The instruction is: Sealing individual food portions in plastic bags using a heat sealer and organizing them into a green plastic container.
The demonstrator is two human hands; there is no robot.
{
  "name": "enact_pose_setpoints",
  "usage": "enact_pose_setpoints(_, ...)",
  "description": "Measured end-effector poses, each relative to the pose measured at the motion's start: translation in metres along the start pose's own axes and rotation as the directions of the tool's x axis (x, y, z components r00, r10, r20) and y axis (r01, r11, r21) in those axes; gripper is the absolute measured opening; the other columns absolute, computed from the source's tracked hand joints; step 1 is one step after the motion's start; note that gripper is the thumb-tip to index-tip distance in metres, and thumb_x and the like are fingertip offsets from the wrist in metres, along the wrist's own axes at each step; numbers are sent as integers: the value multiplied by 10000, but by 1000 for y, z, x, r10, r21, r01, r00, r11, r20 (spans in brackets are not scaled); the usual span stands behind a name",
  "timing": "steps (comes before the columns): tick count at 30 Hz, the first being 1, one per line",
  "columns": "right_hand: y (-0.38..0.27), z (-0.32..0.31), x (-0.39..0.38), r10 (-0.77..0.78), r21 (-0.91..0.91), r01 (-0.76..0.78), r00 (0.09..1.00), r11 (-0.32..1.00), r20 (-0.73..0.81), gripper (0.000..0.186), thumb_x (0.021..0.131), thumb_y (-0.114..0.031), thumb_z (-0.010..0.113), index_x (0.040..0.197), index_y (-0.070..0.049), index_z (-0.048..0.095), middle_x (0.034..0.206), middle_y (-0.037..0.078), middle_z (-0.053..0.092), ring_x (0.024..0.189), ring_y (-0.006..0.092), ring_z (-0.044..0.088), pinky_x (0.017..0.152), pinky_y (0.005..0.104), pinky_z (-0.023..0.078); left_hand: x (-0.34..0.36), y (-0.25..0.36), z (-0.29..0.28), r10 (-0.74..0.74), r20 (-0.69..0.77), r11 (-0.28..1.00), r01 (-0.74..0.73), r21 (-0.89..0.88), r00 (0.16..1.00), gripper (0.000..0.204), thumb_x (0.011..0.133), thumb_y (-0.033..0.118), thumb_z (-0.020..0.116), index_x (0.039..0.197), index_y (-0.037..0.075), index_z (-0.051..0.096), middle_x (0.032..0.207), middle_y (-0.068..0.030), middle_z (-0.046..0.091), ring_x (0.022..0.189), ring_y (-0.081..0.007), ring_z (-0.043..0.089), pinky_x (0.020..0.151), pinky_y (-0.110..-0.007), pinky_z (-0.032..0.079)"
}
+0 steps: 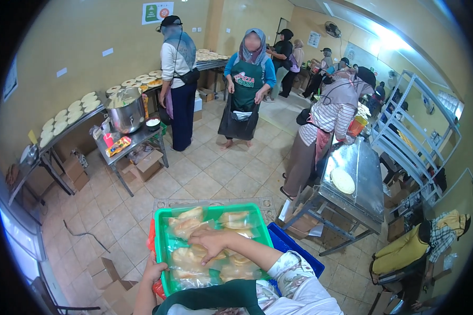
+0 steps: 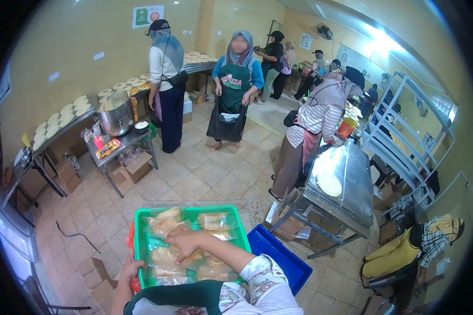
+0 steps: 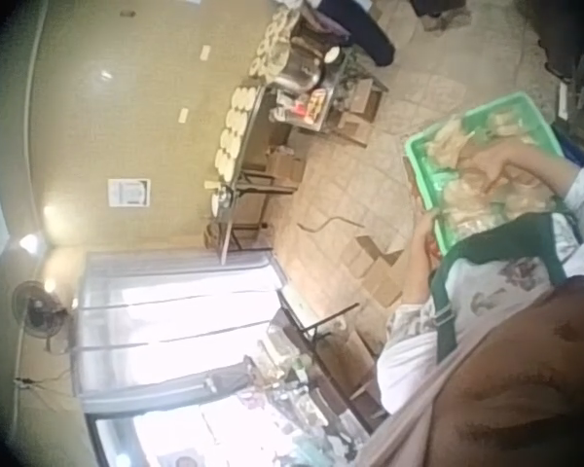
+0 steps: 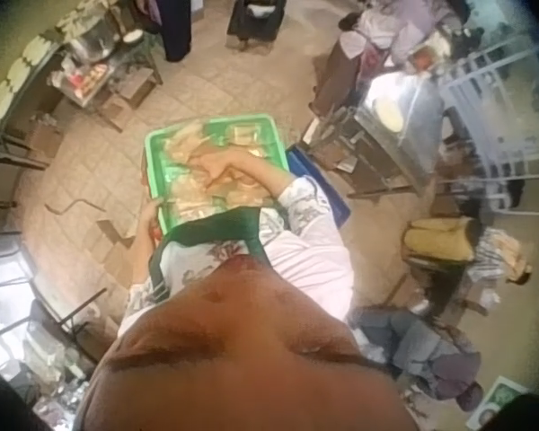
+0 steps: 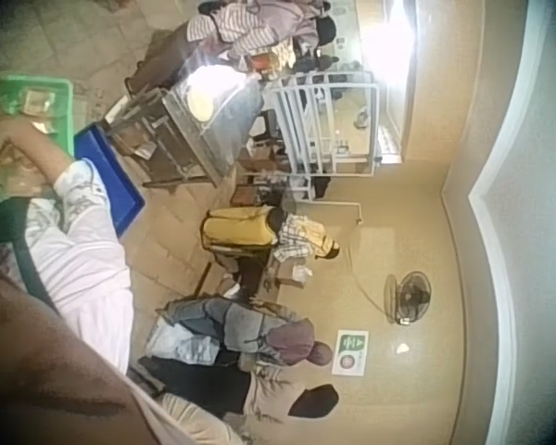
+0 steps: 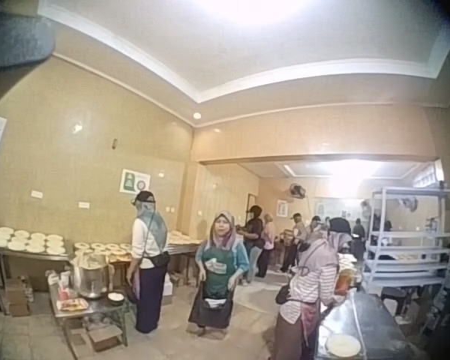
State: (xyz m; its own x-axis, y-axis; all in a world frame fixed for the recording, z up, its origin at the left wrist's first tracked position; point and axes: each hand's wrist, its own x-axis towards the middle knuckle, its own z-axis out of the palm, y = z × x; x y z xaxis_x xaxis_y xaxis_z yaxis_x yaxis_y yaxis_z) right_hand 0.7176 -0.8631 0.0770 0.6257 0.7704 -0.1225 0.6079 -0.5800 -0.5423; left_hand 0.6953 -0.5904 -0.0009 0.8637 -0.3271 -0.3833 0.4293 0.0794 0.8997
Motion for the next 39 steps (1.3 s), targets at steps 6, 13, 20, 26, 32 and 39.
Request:
enact_pose_setpoints(6,4,-7,23,29,-5,-29,999,1000,36,780,576,-371,754,1201,-28,440,1244,155,428,1180,311,391,934,450,300,-3,19,-6,51,-70,999,-51,8,996,674,575,-97,491,1219,80,400,875,-62,570,637,-163,565,518,-265,472)
enact_pose_setpoints(13,24,-6,58,-2,-45,3,1000,999,28,693,637,-303,709,1209,-28,432,1258,155,420,1175,303,402,930,449,320,4,12,-19,86,-189,996,-83,23,978,655,549,-103,476,1179,67,434,853,-58,578,635,-154,563,518,-251,465)
enact_pose_setpoints(20,65,-16,101,-76,-2,76,997,997,3,584,641,-223,677,1145,-21,461,1151,152,469,1073,304,472,877,436,368,31,20,-17,50,-347,998,-64,-29,936,653,542,-102,474,1172,63,437,802,-57,581,623,-158,566,506,-257,464)
enact_pose_setpoints(26,128,-42,122,-205,7,205,978,979,36,558,632,-188,681,1122,-23,470,1074,132,475,1063,290,457,852,436,372,73,21,8,19,-511,996,-60,-64,860,570,539,-80,479,1094,47,457,797,-77,575,606,-168,559,506,-271,469)
enact_pose_setpoints(32,187,-74,127,-267,52,263,959,963,98,526,616,-163,696,1085,-28,498,1063,110,465,1048,279,450,856,426,361,110,35,52,-93,-636,991,7,-137,766,618,535,-67,480,1142,40,433,779,-75,567,597,-183,545,519,-279,467)
enact_pose_setpoints(39,225,-98,133,-356,45,354,920,934,162,447,610,-150,697,1010,-35,536,1044,108,482,1041,263,451,846,412,349,129,31,81,-81,-743,988,-47,-150,664,734,529,-59,495,1239,38,335,862,-98,540,662,-198,530,564,-295,466)
